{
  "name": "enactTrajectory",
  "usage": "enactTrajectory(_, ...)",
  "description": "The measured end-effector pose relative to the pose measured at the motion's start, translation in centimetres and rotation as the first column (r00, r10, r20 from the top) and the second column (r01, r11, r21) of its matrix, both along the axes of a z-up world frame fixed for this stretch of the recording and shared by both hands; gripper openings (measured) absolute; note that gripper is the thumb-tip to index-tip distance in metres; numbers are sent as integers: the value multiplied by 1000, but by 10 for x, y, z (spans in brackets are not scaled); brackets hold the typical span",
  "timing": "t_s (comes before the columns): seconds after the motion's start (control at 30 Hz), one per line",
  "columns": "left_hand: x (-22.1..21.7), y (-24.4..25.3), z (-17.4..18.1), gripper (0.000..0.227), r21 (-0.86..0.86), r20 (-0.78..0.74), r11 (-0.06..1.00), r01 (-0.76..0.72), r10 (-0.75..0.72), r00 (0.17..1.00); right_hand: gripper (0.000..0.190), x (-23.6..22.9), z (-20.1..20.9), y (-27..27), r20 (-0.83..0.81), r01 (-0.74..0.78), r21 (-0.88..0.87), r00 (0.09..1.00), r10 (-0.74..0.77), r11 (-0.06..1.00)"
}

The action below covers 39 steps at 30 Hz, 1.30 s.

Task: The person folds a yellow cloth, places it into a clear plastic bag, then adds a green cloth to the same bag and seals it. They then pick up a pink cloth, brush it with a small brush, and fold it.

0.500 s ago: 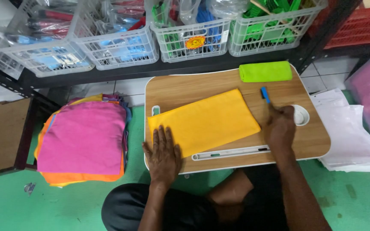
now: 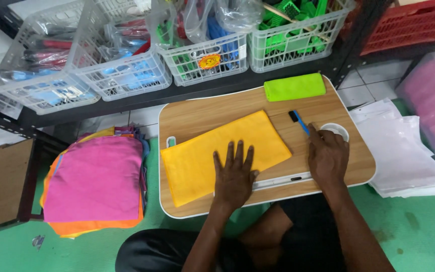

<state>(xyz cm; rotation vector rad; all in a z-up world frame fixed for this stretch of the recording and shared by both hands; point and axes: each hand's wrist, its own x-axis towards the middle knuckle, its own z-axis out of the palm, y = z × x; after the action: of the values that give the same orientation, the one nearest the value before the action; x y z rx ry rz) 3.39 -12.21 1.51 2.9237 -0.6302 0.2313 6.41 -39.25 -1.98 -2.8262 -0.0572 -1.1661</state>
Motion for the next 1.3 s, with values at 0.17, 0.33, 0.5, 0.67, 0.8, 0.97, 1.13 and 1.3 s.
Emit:
enactTrajectory(0.17, 1, -3, 13, 64, 39, -112, 999, -7, 11, 994, 23, -9, 2, 41, 6, 0, 221, 1000, -2, 975)
enactTrajectory(0.33, 8, -1, 1, 59, -71, -122, 997, -33, 24, 992, 48, -11, 28, 88, -452, 241, 446, 892, -16, 862)
enactTrajectory(0.5, 55, 2, -20, 40, -519, -208, 819, -242, 154, 966, 30, -3, 12, 112, -367, 143, 583, 924, 103, 800)
enactTrajectory(0.67, 86, -3, -2, 59, -687, -450, 563, -460, 167, 877, 28, -22, 16, 136, -6, -322, 344, 939, 345, 882)
enactTrajectory(0.8, 92, 0, 17, 66, -611, -505, 571, -549, 253, 825, 26, -21, 12, 138, -12, -486, 233, 865, 502, 843)
enactTrajectory(0.97, 116, 18, -29, 41, -628, -464, 548, -552, 305, 831, 33, -22, 24, 143, 10, -450, 164, 890, 455, 878)
enactTrajectory(1.13, 109, 24, -9, 35, -611, -563, 549, -571, 207, 800, 61, -25, 24, 143, -77, -378, 233, 911, 405, 896)
enactTrajectory(1.3, 120, 19, -15, 29, -574, -565, 618, -538, 177, 806, 66, -26, 16, 139, -113, -304, 236, 935, 337, 923)
